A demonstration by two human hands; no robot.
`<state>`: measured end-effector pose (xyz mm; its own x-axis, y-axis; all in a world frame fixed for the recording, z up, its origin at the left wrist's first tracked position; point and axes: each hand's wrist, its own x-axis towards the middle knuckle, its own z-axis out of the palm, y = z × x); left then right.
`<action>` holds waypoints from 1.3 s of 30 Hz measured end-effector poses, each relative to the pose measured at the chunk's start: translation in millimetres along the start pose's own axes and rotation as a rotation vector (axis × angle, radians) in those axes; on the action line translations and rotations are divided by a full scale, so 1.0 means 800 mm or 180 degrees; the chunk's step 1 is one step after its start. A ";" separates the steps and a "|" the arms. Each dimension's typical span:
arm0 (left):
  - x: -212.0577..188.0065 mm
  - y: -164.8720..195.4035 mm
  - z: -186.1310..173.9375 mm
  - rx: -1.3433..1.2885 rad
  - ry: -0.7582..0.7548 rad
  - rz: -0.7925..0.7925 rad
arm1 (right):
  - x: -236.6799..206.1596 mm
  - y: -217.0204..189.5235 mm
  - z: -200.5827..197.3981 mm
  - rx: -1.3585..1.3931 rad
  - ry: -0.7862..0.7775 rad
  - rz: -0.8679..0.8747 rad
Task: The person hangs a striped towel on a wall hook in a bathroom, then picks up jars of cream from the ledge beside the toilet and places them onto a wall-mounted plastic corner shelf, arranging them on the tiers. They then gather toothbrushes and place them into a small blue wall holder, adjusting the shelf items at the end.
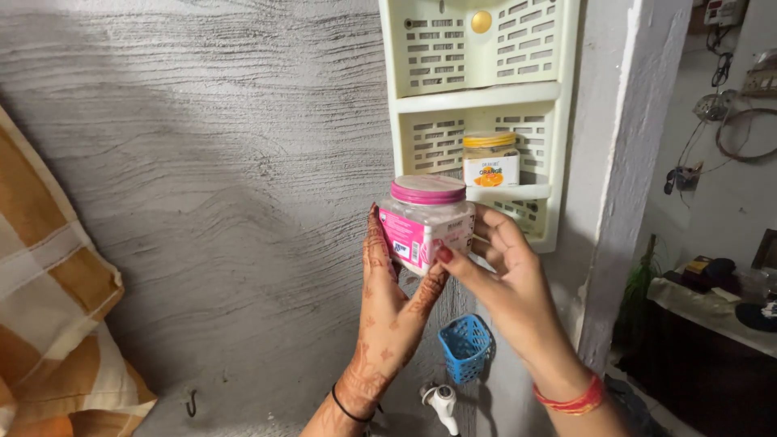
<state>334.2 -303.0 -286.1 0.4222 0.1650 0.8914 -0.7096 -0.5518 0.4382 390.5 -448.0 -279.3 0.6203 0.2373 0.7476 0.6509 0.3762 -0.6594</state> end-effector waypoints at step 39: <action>0.322 -0.031 0.053 0.0447 -0.1438 0.0190 | 0.282 -0.076 -0.116 -0.2382 0.0078 -0.0683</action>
<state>484.4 -281.6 -71.8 0.6082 -0.2251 0.7612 -0.6700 -0.6599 0.3401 531.4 -500.6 -77.6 0.4512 0.2046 0.8686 0.8746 -0.2949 -0.3849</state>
